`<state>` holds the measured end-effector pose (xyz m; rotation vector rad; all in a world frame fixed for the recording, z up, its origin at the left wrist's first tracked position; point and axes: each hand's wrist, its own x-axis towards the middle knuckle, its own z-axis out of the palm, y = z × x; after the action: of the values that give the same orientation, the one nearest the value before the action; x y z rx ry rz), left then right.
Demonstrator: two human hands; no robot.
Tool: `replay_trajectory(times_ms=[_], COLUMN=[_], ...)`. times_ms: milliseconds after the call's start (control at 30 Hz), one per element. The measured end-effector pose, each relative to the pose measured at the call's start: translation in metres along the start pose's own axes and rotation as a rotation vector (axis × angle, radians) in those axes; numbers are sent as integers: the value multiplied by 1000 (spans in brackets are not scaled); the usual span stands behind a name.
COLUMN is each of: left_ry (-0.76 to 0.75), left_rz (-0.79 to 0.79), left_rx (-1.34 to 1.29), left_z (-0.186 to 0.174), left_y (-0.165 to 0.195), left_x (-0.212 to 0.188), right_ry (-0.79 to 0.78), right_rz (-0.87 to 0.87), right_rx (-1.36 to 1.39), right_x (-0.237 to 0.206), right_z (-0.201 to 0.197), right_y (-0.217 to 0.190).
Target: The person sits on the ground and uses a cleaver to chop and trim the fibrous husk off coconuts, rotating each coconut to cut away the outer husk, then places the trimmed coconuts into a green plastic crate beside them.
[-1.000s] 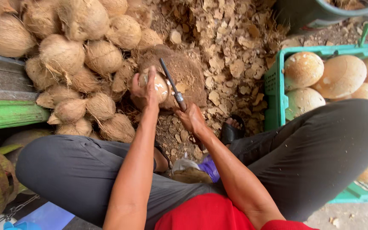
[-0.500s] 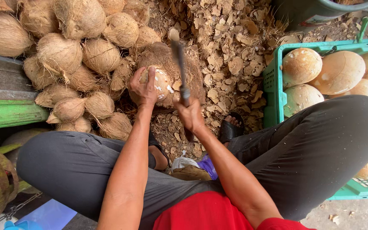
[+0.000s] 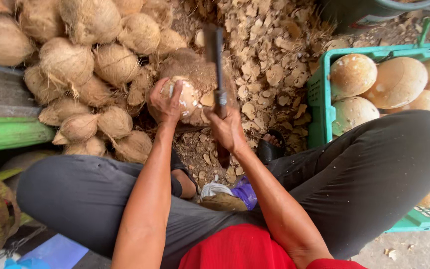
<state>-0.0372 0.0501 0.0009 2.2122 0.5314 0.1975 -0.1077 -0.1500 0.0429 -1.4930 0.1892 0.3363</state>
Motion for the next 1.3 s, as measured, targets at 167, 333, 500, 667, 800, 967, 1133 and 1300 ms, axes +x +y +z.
replay_trajectory(times_ms=[167,333,500,667,800,967,1133,1300], left_ry=[-23,-58,-59,-42,27,34,42,47], left_rz=[0,12,-414,-639,-383,-576,-599,-593], left_rx=[80,17,-290,-284,-219,-179,-181,-205], left_z=[-2,-10,-10,-1,6,9,8,11], left_y=[8,11,24,48,61,67,68,55], left_x=[2,8,6,-5,-16,-9,-4,-8], right_ry=[-50,-101,-79,24,47,-41,-5,98], right_rz=[326,463,396,222,128,264,100,64], right_rx=[55,-140,-189,-342,-393,-434,-363,-283], right_x=[4,-4,1,5,-3,-7,-8,-1], right_z=[23,20,-2,-19,-13,1,-3,-2], right_y=[35,36,1,-20,-11,-4,-6,19])
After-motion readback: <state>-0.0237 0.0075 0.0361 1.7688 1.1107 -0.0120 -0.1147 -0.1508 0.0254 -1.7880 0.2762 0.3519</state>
